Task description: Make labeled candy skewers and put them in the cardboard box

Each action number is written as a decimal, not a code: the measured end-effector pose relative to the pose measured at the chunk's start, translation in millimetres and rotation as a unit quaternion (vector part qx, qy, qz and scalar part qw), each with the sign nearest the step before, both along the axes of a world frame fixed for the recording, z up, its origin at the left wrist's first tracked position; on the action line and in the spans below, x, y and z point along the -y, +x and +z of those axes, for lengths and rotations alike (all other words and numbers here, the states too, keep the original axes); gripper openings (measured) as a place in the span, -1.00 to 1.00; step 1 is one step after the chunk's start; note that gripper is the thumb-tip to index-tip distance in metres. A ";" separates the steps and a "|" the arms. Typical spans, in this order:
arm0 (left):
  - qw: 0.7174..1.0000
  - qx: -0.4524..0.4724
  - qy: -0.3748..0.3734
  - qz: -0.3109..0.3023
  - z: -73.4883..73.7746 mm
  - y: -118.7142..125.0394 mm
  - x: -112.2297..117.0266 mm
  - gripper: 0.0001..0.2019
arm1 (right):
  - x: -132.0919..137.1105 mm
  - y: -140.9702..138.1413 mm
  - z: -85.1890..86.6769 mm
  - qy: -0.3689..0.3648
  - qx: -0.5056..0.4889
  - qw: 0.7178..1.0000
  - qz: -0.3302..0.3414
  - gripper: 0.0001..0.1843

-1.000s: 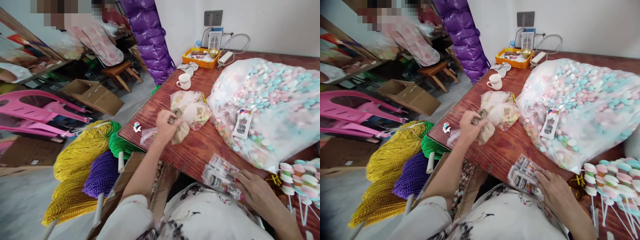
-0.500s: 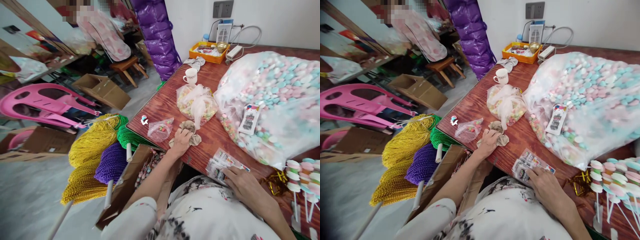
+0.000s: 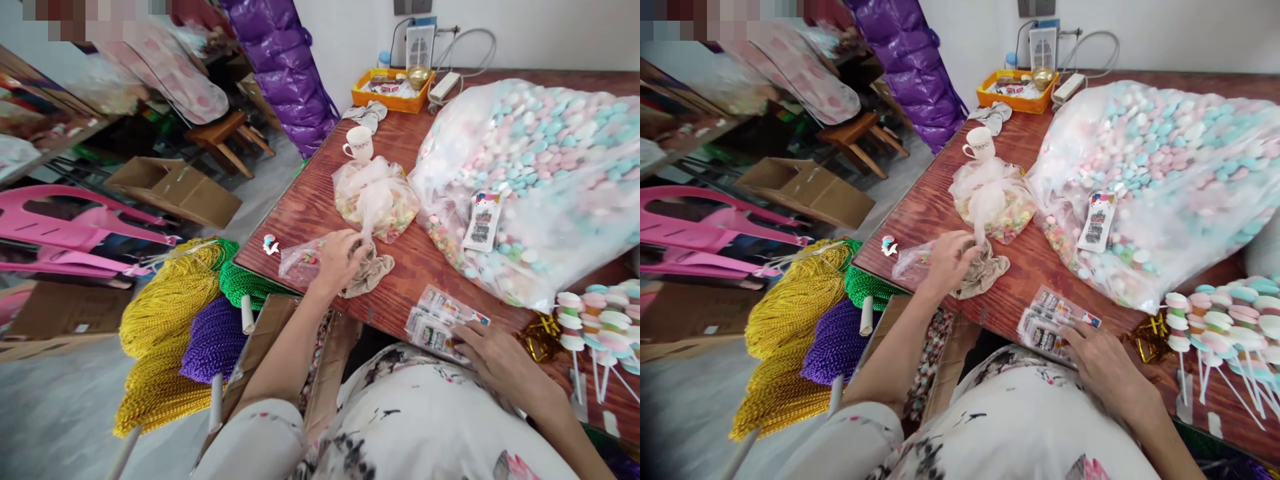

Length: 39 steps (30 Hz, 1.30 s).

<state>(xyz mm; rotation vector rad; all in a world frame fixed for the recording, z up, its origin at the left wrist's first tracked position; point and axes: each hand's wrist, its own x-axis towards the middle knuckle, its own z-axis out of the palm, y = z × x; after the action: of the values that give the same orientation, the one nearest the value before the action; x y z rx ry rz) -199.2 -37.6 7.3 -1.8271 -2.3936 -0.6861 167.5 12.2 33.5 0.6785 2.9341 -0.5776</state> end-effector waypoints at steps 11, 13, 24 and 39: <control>0.985 -0.106 -0.136 -0.008 -20.1 54.3 40.5 -0.37 | 3.5 -12.5 -2.0 -0.026 -0.026 0.999 0.001 -0.66; 0.985 -0.109 -0.132 -0.032 -18.8 67.6 57.4 -0.42 | 1.0 -6.1 -7.3 -0.022 -0.025 0.999 -0.006 -0.66; 0.994 -0.023 -0.097 0.041 -20.7 10.1 -20.5 -0.64 | -2.1 -10.0 -4.7 -0.013 -0.043 0.999 -0.004 -0.67; 0.992 -0.061 -0.107 0.036 -29.7 67.6 42.4 -0.49 | -1.3 3.3 -5.4 0.001 -0.108 0.993 -0.051 -0.68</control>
<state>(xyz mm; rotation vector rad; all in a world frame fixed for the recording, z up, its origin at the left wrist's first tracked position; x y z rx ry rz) -131.5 -80.0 -22.4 -1.7843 -2.5214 -0.3101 170.7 13.5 28.2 0.8180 3.1132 -0.6995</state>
